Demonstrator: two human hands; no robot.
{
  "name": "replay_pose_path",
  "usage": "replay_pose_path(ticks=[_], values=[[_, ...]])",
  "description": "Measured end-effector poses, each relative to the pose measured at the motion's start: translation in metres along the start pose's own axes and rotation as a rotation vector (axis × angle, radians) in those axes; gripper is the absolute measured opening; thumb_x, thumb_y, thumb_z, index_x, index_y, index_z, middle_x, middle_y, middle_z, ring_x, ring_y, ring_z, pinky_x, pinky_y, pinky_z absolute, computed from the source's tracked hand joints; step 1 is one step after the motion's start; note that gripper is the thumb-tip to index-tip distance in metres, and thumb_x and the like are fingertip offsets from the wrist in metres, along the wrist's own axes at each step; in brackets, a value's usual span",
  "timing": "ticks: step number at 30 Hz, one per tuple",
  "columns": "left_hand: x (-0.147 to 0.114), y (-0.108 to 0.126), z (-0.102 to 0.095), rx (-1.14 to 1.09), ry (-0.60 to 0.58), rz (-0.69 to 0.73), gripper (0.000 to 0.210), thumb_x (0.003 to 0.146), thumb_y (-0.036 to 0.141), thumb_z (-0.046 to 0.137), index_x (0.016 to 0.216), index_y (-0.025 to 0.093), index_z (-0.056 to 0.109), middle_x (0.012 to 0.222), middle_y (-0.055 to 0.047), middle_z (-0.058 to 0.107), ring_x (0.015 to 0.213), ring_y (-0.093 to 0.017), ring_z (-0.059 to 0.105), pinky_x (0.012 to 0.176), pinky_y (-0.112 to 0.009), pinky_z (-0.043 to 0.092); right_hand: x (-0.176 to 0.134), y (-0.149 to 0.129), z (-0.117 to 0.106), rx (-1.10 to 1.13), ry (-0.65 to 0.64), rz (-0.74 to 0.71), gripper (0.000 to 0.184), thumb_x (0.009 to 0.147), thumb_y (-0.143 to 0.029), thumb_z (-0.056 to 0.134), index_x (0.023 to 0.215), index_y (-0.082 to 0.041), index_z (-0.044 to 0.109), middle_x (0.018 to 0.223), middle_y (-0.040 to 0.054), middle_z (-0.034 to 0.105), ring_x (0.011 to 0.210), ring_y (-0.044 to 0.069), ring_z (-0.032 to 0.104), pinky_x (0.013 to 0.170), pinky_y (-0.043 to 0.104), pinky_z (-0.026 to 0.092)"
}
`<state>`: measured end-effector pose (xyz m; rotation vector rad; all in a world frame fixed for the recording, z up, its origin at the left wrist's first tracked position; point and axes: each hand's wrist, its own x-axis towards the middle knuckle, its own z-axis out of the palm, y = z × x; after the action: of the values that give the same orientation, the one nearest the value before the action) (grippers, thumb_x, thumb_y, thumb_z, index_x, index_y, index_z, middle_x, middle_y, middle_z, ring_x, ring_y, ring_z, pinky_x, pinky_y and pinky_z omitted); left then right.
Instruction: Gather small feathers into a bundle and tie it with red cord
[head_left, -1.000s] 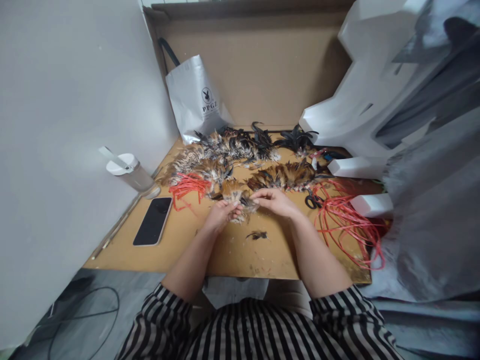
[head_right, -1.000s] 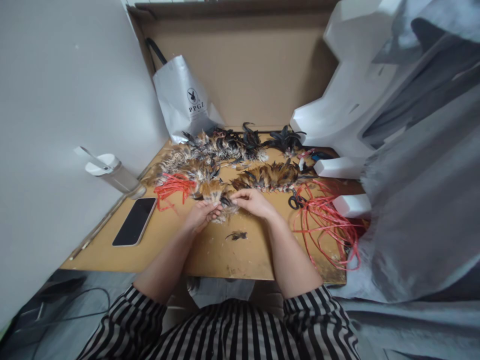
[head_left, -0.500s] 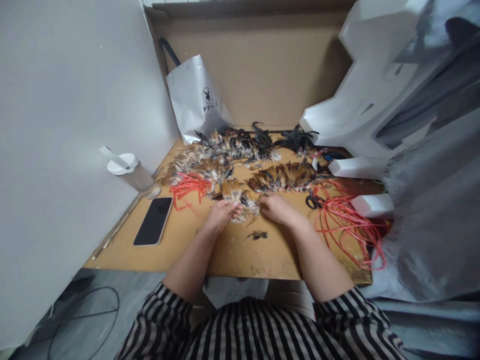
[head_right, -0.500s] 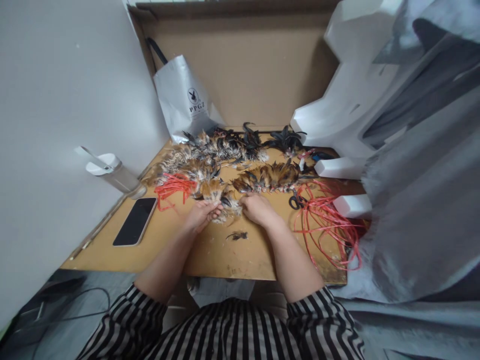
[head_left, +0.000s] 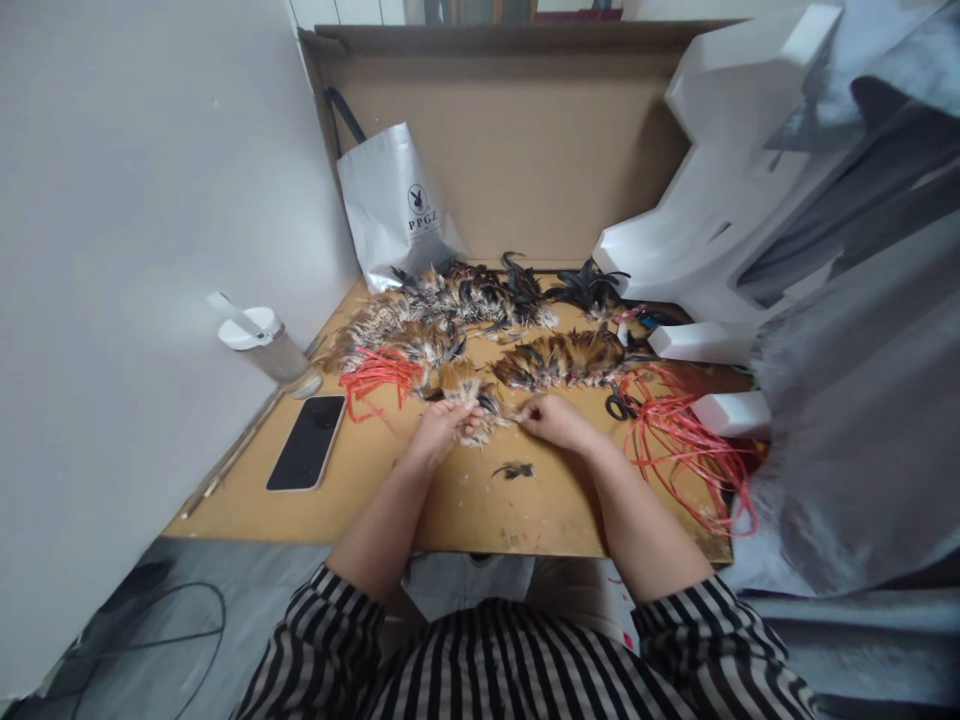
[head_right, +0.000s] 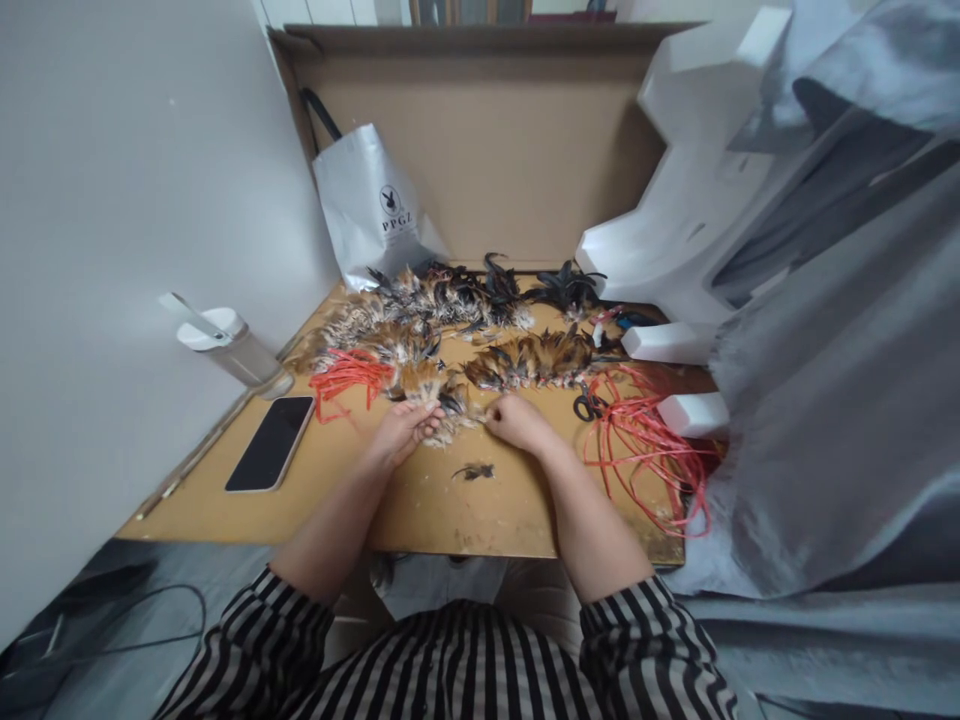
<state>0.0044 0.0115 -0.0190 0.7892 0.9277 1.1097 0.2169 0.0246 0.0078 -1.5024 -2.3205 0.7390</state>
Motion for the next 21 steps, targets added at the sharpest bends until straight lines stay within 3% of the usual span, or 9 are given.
replay_pose_path(ticks=[5, 9, 16, 21], values=[[-0.002, 0.002, 0.004, -0.018, -0.013, -0.029, 0.019, 0.065, 0.025, 0.071, 0.071, 0.008, 0.066, 0.063, -0.006, 0.065, 0.049, -0.005, 0.053, 0.049, -0.015, 0.042, -0.004, -0.008, -0.01, 0.844, 0.048, 0.119, 0.024, 0.063, -0.037, 0.065, 0.064, -0.014, 0.056, 0.048, -0.0036, 0.051, 0.04, 0.006, 0.039, 0.042, 0.02, 0.029], [-0.001, 0.001, 0.004, -0.022, -0.011, -0.026, 0.019, 0.065, 0.025, 0.071, 0.073, 0.008, 0.066, 0.065, -0.006, 0.066, 0.049, -0.005, 0.054, 0.048, -0.015, 0.043, 0.008, -0.033, -0.002, 1.191, 0.035, 0.189, 0.03, 0.052, -0.034, 0.074, 0.059, -0.015, 0.052, 0.052, -0.0017, 0.056, 0.042, 0.005, 0.043, 0.04, 0.018, 0.028], [0.003, -0.005, -0.001, -0.073, -0.062, 0.001, 0.019, 0.066, 0.022, 0.07, 0.079, 0.008, 0.067, 0.071, -0.008, 0.068, 0.057, -0.008, 0.06, 0.05, -0.015, 0.045, 0.032, -0.048, 0.035, 1.227, 0.112, 0.181, 0.031, 0.053, -0.036, 0.073, 0.058, -0.016, 0.051, 0.045, -0.0058, 0.048, 0.039, 0.005, 0.037, 0.041, 0.019, 0.026], [0.002, -0.004, 0.002, -0.09, -0.042, -0.024, 0.015, 0.068, 0.02, 0.068, 0.077, 0.007, 0.066, 0.067, -0.007, 0.067, 0.054, -0.007, 0.058, 0.049, -0.014, 0.044, 0.035, -0.046, 0.041, 1.146, 0.201, 0.159, 0.028, 0.053, -0.034, 0.072, 0.059, -0.016, 0.051, 0.05, -0.0053, 0.051, 0.045, 0.007, 0.042, 0.047, 0.02, 0.031]])
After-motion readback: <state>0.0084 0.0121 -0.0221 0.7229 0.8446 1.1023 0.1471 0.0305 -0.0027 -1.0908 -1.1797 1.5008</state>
